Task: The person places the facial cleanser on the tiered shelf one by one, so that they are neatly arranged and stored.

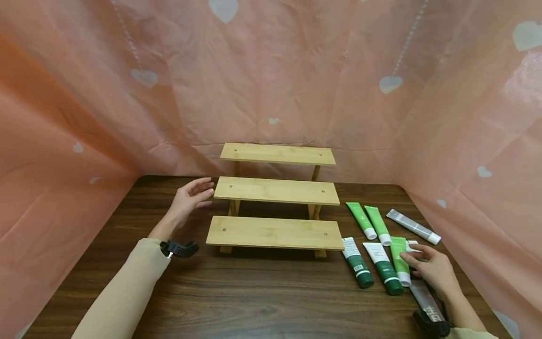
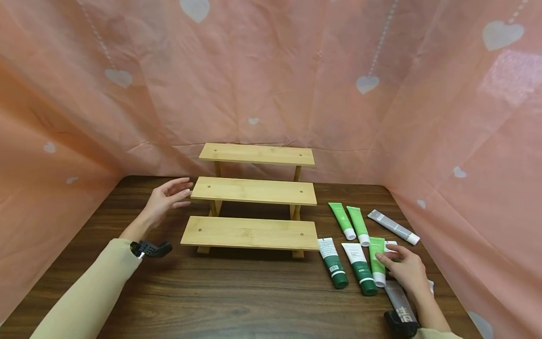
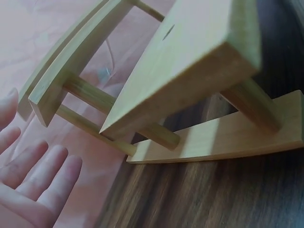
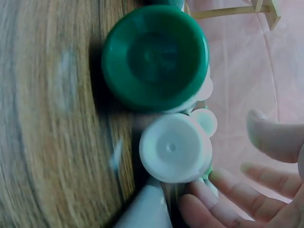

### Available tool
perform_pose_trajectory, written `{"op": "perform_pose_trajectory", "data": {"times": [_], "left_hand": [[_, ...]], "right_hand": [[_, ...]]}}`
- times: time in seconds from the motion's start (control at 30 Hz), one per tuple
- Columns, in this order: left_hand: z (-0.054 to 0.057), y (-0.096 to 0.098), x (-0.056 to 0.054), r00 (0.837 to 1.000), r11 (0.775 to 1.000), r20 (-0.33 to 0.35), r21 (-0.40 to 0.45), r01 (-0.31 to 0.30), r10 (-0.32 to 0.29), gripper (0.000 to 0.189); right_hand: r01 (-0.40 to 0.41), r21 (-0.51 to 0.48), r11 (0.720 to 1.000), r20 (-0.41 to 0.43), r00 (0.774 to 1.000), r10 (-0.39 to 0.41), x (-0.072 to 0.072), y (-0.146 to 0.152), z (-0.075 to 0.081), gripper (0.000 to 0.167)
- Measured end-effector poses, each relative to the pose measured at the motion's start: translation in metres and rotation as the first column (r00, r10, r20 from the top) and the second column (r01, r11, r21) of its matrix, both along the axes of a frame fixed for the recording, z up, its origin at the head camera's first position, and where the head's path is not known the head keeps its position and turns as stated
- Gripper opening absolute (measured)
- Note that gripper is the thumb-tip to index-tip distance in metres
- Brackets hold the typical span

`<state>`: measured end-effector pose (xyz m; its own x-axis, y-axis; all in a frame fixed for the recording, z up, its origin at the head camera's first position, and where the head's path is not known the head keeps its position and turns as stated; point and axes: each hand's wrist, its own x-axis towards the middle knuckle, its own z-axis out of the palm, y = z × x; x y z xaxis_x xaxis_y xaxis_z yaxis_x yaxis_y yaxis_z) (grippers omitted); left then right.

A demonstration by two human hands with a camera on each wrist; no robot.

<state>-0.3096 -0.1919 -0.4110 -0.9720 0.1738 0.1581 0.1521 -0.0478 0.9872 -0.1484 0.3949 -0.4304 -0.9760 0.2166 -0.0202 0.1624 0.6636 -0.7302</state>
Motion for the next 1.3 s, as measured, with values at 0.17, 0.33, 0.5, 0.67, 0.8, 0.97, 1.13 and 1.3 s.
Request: {"op": "perform_pose_trajectory", "data": {"times": [0.17,0.33,0.5,0.67,0.8,0.97,1.13,1.3], "left_hand": [[-0.002,0.000,-0.004,1.000,0.999,0.024,0.031,0.008,-0.009,0.058],[-0.004,0.001,-0.006,0.998,0.999,0.052,0.036,0.020,-0.022,0.059],[-0.007,0.002,-0.008,0.996,0.997,0.074,0.063,0.036,-0.041,0.056],[-0.007,0.002,-0.008,0.995,0.994,0.086,0.098,0.044,-0.052,0.054],[-0.009,0.005,-0.008,0.993,0.991,0.100,0.124,0.056,-0.068,0.054],[-0.012,0.007,-0.007,0.992,0.991,0.119,0.132,0.036,-0.052,0.055],[-0.013,0.009,-0.010,0.992,0.990,0.116,0.140,0.034,-0.050,0.056],[-0.014,0.011,-0.012,0.992,0.990,0.123,0.139,0.025,-0.042,0.053]], "right_hand": [[0.020,0.037,0.999,0.034,0.999,-0.021,-0.002,-0.005,0.001,0.068],[0.046,0.118,0.992,0.041,0.998,-0.051,-0.003,-0.008,-0.001,0.064],[0.028,0.219,0.975,0.031,0.999,-0.035,-0.003,-0.010,-0.002,0.061],[0.001,0.240,0.971,0.058,0.998,-0.016,-0.009,-0.011,-0.003,0.065],[-0.033,0.242,0.970,0.077,0.997,0.014,-0.014,-0.012,-0.004,0.067],[-0.061,0.249,0.967,0.095,0.995,0.038,-0.021,-0.014,-0.005,0.069],[-0.044,0.226,0.973,0.111,0.994,0.019,-0.024,-0.013,-0.005,0.066],[-0.026,0.190,0.982,0.111,0.994,0.005,-0.022,-0.012,-0.004,0.069]]}}
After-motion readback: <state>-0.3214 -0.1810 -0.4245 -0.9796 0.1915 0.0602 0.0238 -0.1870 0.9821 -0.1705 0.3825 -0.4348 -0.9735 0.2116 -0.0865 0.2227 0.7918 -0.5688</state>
